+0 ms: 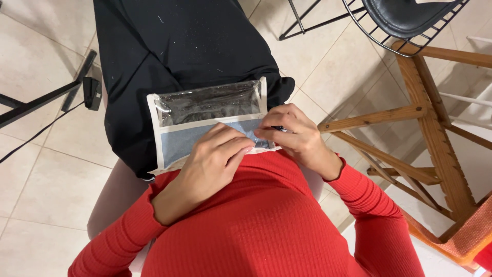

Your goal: The recorder is hand-sewing a white zipper onto a clear plastic and fabric pouch.

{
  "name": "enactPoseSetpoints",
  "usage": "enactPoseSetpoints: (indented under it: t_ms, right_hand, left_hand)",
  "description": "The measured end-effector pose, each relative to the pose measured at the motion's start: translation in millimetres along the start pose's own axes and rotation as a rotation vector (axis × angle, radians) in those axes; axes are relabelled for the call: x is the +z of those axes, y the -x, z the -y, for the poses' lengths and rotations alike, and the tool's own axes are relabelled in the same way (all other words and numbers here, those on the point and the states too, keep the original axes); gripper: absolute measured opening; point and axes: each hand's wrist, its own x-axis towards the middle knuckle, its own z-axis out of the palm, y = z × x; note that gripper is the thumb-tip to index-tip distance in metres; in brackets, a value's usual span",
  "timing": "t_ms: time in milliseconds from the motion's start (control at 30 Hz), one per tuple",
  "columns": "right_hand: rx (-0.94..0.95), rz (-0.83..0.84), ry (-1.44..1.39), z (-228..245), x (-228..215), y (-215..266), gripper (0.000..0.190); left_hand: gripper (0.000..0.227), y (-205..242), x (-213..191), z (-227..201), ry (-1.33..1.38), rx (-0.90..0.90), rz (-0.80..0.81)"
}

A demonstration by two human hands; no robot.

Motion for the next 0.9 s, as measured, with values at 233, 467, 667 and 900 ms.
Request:
enactPoseSetpoints:
  t_ms: [233,467,667,900]
  right_hand:
    - [-0.122,0.043,0.002,8,-3,-8,0.043]
    - [-0.157,0.005,-0.145,14,-8,-24,0.014]
    - [-0.176,-0.019,-0.055,13,-3,-19,0.032]
    - [-0.152,0.083,-0.178,45,-28,-3,0.023]
  left_hand:
    - [0.011,0,0,2,0.011,-0.022,0.008]
    - [0.006,-10,-9,-2,0.022,-0.075,-0.021]
    - [0.008,-19,-9,2,0.163,-0.194,-0.044]
    - [0.004,-24,-10,-3,0.181,-0.164,-0.095]
